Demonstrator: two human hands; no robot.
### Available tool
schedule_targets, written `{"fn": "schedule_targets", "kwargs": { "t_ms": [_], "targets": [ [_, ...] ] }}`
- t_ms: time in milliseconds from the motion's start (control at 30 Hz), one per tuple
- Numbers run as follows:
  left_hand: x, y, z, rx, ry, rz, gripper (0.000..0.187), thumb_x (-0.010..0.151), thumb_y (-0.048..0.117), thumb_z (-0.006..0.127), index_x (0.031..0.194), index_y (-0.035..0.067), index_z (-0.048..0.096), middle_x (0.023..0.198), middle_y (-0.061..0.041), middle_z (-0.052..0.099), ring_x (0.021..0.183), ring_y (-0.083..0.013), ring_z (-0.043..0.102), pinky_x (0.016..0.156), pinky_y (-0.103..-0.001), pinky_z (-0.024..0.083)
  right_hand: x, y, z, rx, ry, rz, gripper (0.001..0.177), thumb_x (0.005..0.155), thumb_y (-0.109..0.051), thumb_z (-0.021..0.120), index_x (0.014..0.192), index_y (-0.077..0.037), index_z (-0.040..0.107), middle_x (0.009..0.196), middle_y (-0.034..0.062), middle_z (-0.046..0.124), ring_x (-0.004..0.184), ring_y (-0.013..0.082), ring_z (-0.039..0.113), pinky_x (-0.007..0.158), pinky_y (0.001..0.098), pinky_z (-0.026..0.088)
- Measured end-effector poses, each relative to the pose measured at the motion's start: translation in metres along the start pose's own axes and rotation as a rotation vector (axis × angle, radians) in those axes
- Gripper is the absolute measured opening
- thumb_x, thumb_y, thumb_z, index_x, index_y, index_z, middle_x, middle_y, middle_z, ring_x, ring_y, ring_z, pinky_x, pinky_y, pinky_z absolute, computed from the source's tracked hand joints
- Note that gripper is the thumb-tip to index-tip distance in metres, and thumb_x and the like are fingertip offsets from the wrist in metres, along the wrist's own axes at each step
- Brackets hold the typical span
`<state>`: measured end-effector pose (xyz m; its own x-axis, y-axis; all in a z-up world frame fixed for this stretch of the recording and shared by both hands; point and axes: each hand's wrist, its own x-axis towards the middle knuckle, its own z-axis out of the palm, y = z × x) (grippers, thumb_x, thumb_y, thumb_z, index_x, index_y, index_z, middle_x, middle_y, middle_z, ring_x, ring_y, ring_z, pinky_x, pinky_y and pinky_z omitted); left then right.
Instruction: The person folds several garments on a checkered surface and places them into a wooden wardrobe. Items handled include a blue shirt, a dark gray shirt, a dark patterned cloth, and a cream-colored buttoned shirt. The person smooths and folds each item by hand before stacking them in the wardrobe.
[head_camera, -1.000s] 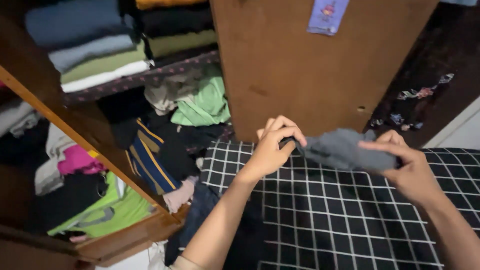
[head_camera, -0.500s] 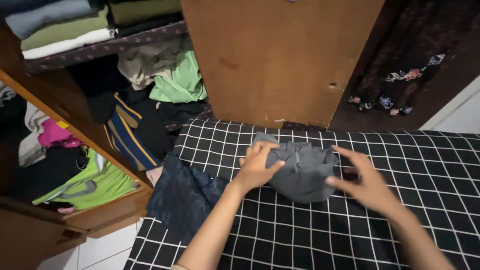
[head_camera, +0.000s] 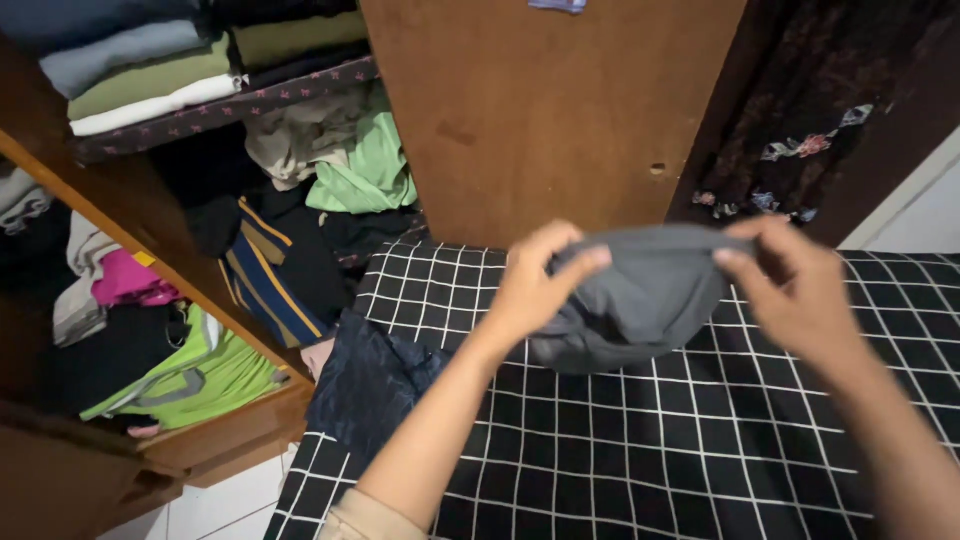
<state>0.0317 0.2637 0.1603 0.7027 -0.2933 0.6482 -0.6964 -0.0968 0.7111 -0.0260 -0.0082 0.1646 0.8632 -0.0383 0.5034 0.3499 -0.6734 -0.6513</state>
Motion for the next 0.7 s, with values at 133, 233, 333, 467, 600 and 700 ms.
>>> {"fn": "schedule_targets", "kwargs": {
  "t_ms": [133,233,333,467,600,700],
  "targets": [
    [0.043,0.051,-0.016,0.004,0.160,0.016,0.019,0.096,0.019,0.065,0.099,0.003,0.074,0.085,0.000,0.075,0.073,-0.0099,0.064,0.069,-0.022,0.050,0.015,-0.038,-0.039,-0.101,0.128,-0.024,0.012,0.103,0.003,0.068,0.114,0.005,0.068,0.085,0.0110,0.066,0.064,0.0175,0.054,0.056,0.0286,0.042],
    [0.060,0.076,-0.033,-0.023,-0.051,0.073,0.028,0.095,0.027,0.069,0.122,0.018,0.068,0.109,0.005,0.078,0.077,-0.0088,0.069,0.075,-0.023,0.054,0.022,-0.047,-0.063,-0.237,0.161,-0.199,0.008,0.105,0.006,0.074,0.111,0.008,0.070,0.091,0.0141,0.061,0.070,0.0209,0.051,0.061,0.0311,0.041],
    [0.070,0.080,-0.044,0.523,-0.322,0.113,0.087,0.053,0.074,0.078,0.130,0.044,0.055,0.104,0.011,0.073,0.094,-0.0143,0.073,0.080,-0.036,0.054,0.020,-0.065,-0.078,-0.241,0.204,-0.249,0.013,0.106,0.008,0.080,0.115,0.013,0.073,0.105,0.0174,0.064,0.078,0.0211,0.055,0.070,0.0288,0.045],
    [0.072,0.076,-0.047,0.691,-0.294,0.112,0.036,0.077,0.055,0.077,0.092,0.022,0.081,0.098,0.005,0.057,0.084,-0.0164,0.056,0.078,-0.035,0.043,0.013,-0.076,-0.087,-0.238,0.158,-0.084,0.013,0.103,0.002,0.079,0.112,0.009,0.073,0.083,0.0192,0.069,0.058,0.0234,0.062,0.048,0.0296,0.051],
    [0.068,0.081,-0.045,0.410,-0.231,0.237,0.036,0.093,0.021,0.067,0.128,0.029,0.071,0.145,0.001,0.064,0.128,-0.0210,0.056,0.109,-0.044,0.035,0.013,-0.070,-0.093,-0.074,0.077,0.006,0.009,0.100,0.001,0.073,0.104,0.008,0.069,0.075,0.0174,0.065,0.053,0.0208,0.056,0.046,0.0278,0.045],
    [0.072,0.092,-0.044,0.148,-0.085,0.258,0.030,0.091,0.005,0.064,0.118,0.012,0.073,0.122,-0.011,0.074,0.121,-0.0279,0.071,0.101,-0.037,0.056,0.022,-0.078,-0.099,-0.221,-0.112,0.106,0.029,0.062,-0.017,0.092,0.074,0.002,0.074,0.062,0.0193,0.076,0.045,0.0283,0.072,0.039,0.0325,0.057]
  ]
}}
